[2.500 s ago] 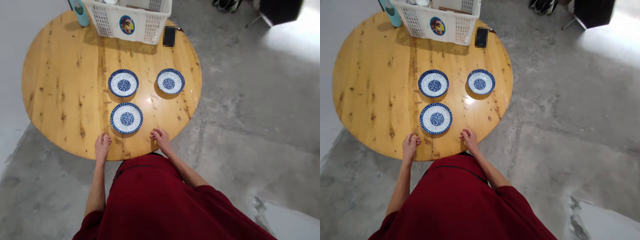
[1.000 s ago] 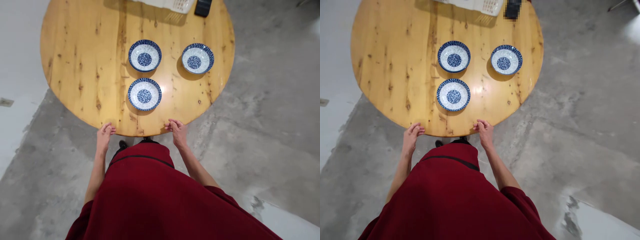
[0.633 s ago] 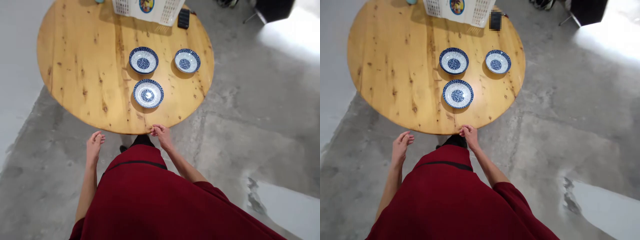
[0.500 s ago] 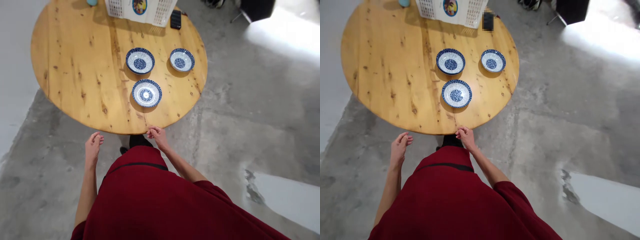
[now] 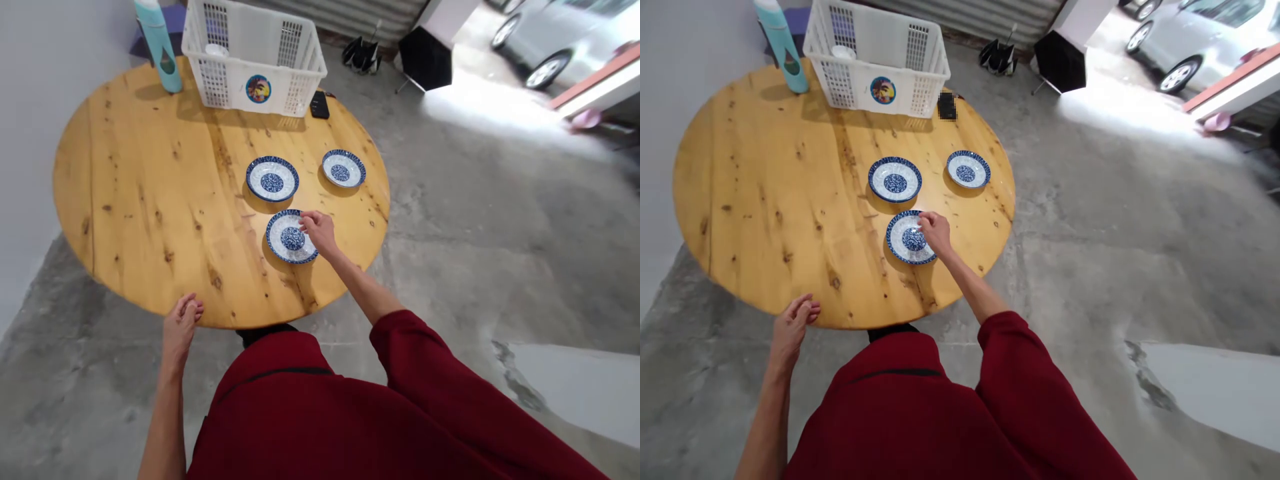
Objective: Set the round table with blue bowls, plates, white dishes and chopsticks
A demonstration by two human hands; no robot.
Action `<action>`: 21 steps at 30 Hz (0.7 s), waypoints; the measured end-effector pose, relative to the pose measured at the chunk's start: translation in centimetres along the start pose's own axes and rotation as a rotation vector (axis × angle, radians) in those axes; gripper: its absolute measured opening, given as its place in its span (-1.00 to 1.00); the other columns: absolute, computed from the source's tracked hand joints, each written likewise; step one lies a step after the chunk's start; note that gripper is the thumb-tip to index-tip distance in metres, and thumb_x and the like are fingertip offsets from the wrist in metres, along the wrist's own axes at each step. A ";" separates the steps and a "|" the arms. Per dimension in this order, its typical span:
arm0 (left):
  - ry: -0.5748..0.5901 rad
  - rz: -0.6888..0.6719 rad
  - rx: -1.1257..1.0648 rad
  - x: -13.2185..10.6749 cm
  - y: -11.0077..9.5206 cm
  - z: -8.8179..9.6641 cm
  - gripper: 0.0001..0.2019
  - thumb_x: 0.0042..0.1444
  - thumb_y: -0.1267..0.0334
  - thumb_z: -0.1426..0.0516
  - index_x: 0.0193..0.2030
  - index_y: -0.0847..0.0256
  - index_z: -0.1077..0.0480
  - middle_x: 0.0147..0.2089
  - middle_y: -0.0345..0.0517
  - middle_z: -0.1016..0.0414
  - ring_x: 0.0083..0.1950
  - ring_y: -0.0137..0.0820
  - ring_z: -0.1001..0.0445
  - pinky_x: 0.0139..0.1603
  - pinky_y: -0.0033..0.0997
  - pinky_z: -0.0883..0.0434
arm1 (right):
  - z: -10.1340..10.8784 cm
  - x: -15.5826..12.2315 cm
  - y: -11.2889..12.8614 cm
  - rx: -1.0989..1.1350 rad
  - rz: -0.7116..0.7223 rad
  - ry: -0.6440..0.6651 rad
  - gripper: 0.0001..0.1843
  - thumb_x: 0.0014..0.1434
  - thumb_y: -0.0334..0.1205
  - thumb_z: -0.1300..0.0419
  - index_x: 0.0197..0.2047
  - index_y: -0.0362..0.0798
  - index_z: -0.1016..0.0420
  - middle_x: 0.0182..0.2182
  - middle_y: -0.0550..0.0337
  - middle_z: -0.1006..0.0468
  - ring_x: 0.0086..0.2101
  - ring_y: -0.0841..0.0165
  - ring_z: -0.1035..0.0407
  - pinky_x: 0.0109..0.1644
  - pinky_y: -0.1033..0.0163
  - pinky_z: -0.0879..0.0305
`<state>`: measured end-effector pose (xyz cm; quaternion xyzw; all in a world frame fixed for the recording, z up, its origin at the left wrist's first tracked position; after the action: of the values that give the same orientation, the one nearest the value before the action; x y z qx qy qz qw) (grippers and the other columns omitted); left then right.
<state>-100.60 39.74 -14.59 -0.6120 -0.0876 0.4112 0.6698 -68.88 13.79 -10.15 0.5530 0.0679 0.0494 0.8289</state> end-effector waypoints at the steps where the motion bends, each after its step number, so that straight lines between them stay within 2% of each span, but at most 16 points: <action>1: 0.015 0.004 0.007 1.3 -0.5 0.3 -0.49 0.00 -0.15 -0.23 -0.04 0.21 -0.48 -0.22 -0.02 -0.61 -0.23 -0.27 -0.62 -0.18 -0.26 -0.57 | -0.6 1.9 0.4 -0.072 0.004 -0.027 -0.65 0.09 -0.14 -0.06 -0.15 -0.05 -0.57 -0.33 0.14 -0.65 -0.35 0.26 -0.55 -0.18 0.18 -0.46; 5: 0.083 0.025 0.052 6.7 -3.5 0.2 -0.46 0.00 -0.15 -0.25 -0.02 0.23 -0.50 -0.21 0.01 -0.61 -0.24 -0.29 -0.61 -0.15 -0.26 -0.57 | -2.6 8.3 1.2 -0.413 -0.001 -0.083 -0.63 0.17 -0.21 -0.01 -0.08 -0.08 -0.56 -0.15 -0.01 -0.66 -0.11 0.13 -0.53 0.03 0.10 -0.38; 7: 0.117 0.012 0.075 9.2 -5.4 -0.9 -0.46 0.03 -0.14 -0.24 0.00 0.25 -0.51 -0.19 0.02 -0.62 -0.23 -0.29 -0.60 -0.12 -0.25 -0.57 | -3.3 10.7 1.1 -0.552 -0.021 -0.080 -0.67 0.21 -0.22 0.01 -0.13 -0.07 -0.54 -0.13 -0.06 -0.64 -0.08 0.09 -0.49 0.04 0.10 -0.32; 10: 0.185 -0.020 0.087 12.6 -7.8 -3.2 -0.49 0.07 -0.09 -0.22 0.02 0.26 -0.52 -0.16 0.02 -0.61 -0.20 -0.28 -0.60 -0.11 -0.27 -0.56 | -4.1 13.3 0.5 -0.664 -0.067 -0.057 -0.73 0.24 -0.23 0.02 -0.22 -0.05 -0.51 -0.18 -0.08 -0.62 -0.13 0.08 -0.46 0.01 0.10 -0.28; 15: 0.287 -0.045 0.081 17.0 -10.3 -7.0 -0.51 0.08 -0.04 -0.21 0.02 0.29 -0.52 -0.18 0.02 -0.59 -0.23 -0.31 -0.57 -0.17 -0.32 -0.53 | -5.1 15.5 -0.7 -0.654 -0.112 -0.039 -0.75 0.26 -0.26 -0.02 -0.17 -0.07 -0.52 -0.16 -0.12 -0.63 -0.14 0.05 -0.46 0.00 0.09 -0.30; 21: 0.358 -0.113 0.141 22.3 -14.3 -11.4 -0.51 0.11 0.05 -0.18 0.10 0.32 -0.48 -0.18 -0.02 -0.56 -0.27 -0.37 -0.55 -0.22 -0.38 -0.53 | -5.7 16.4 -0.4 -0.699 -0.117 -0.074 -0.67 0.29 -0.28 0.00 -0.05 -0.10 -0.55 -0.07 -0.14 -0.63 -0.04 0.01 -0.46 0.07 0.05 -0.31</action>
<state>-72.77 47.12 -13.09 -0.6210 0.0277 0.2627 0.7380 -53.65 21.41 -13.61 0.2325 0.0484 0.0019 0.9714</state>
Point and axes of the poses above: each hand's wrist, its own x-axis towards the middle knuckle, its own z-axis out of the back of the hand, y = z × x, the point moved 1 cm from there along x, towards the middle knuckle
